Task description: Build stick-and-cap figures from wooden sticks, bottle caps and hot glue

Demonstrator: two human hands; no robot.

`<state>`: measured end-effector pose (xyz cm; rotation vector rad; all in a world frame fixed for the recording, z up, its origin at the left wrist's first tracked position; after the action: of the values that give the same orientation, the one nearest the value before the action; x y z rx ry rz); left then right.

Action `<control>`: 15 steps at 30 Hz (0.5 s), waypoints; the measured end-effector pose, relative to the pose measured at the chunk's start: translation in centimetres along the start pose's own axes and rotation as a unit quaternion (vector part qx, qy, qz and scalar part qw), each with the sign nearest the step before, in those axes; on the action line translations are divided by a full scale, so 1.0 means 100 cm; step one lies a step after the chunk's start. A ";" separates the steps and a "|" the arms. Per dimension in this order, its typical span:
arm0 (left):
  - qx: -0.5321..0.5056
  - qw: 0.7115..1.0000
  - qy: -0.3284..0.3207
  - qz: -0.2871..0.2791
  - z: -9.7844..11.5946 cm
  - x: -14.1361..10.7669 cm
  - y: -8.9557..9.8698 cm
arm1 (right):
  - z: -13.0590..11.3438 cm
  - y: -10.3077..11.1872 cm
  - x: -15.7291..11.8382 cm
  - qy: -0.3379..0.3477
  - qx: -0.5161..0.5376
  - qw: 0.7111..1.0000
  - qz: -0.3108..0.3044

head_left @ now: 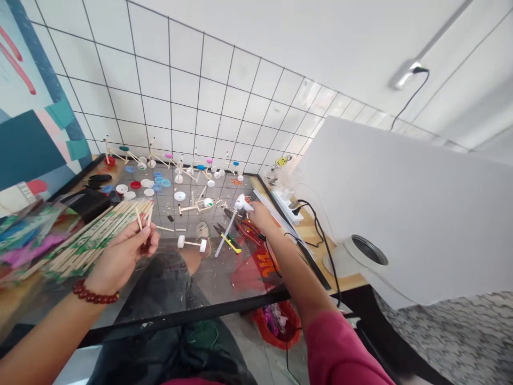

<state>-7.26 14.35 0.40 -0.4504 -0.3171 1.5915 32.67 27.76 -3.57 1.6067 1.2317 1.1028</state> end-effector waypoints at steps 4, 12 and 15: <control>-0.002 1.000 -0.001 -0.005 -0.002 0.018 0.009 | 0.028 0.003 0.015 -0.008 0.075 0.997 0.002; -0.018 1.000 0.011 -0.001 -0.012 0.032 0.021 | 0.058 -0.010 0.023 0.006 0.171 0.984 -0.046; -0.001 1.000 0.016 0.000 -0.017 0.031 0.026 | 0.066 -0.014 0.025 0.002 0.169 0.985 -0.029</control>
<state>-8.91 17.14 -2.58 -0.4768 -0.2934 1.5831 38.89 29.86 -6.39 1.8051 1.5215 0.8935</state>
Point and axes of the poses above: each hand's wrist, its own x-axis towards the middle knuckle, its own y-axis out of the back of the hand, z = x × y, the point moved 4 cm from there along x, towards the middle knuckle, and after that the axes turned 15 degrees about -x, right-handed, at the moved point
